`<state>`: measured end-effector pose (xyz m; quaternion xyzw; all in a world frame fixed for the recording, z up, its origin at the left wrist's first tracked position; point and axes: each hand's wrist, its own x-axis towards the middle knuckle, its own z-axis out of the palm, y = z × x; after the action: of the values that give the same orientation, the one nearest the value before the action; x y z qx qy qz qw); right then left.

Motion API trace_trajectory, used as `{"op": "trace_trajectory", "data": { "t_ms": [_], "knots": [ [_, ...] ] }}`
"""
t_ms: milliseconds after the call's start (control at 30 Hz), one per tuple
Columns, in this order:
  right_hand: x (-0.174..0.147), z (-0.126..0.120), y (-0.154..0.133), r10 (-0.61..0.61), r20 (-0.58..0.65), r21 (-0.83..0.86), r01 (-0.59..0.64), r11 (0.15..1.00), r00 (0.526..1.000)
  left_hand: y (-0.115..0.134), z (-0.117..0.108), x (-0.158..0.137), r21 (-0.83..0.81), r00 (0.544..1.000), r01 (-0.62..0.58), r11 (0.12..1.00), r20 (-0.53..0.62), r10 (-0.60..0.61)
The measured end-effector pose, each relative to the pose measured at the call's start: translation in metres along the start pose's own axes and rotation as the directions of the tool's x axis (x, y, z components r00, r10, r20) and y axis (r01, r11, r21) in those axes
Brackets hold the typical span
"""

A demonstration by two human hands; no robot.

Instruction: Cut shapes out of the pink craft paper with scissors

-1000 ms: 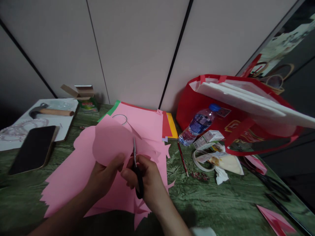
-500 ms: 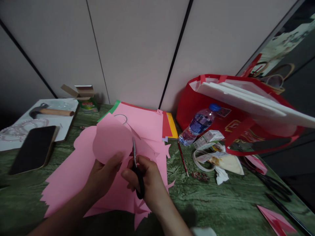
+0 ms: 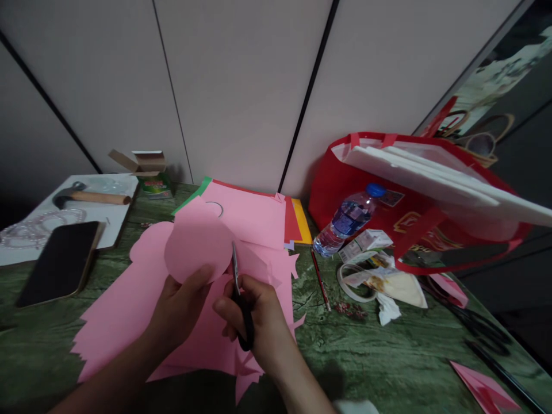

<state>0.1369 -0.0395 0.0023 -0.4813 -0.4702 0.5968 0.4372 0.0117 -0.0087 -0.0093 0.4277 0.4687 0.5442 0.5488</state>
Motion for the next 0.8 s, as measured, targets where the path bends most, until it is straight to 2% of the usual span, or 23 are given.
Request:
{"op": "trace_trajectory", "data": {
  "t_ms": [133,267,367,467,533,600,700,800],
  "knots": [
    [-0.001,0.003,-0.001,-0.017,0.001,0.043,0.017,0.999,1.000,0.004,0.001,-0.001,-0.007,1.000,0.019,1.000,0.017,-0.019],
    [-0.001,0.009,0.002,-0.008,-0.003,0.080,0.009,0.997,1.000,0.010,0.003,-0.004,0.057,1.000,-0.002,0.998,0.014,0.001],
    [-0.001,0.010,0.003,0.003,0.021,0.070,-0.004,0.998,1.000,0.011,0.004,-0.006,0.082,0.997,0.041,0.996,0.065,-0.047],
    [0.000,0.009,0.001,0.003,0.018,0.056,-0.004,0.998,1.000,0.008,0.003,-0.006,0.031,0.983,0.124,0.992,0.131,-0.127],
    [0.000,0.008,-0.002,0.009,0.002,0.061,-0.010,0.998,1.000,0.007,0.003,-0.005,0.002,0.969,0.143,0.990,0.202,-0.140],
    [0.001,0.006,-0.006,0.011,-0.003,0.062,-0.011,0.998,1.000,0.007,0.003,-0.005,0.000,0.962,0.116,0.993,0.249,-0.112],
    [0.001,0.003,-0.008,-0.019,-0.003,0.067,0.020,0.998,1.000,0.008,0.004,-0.004,0.027,0.967,0.051,0.998,0.249,-0.056],
    [0.001,0.003,-0.008,-0.054,0.000,0.076,0.054,0.996,0.999,0.008,0.003,-0.004,0.063,0.968,0.035,0.997,0.245,-0.049]
  ]
}}
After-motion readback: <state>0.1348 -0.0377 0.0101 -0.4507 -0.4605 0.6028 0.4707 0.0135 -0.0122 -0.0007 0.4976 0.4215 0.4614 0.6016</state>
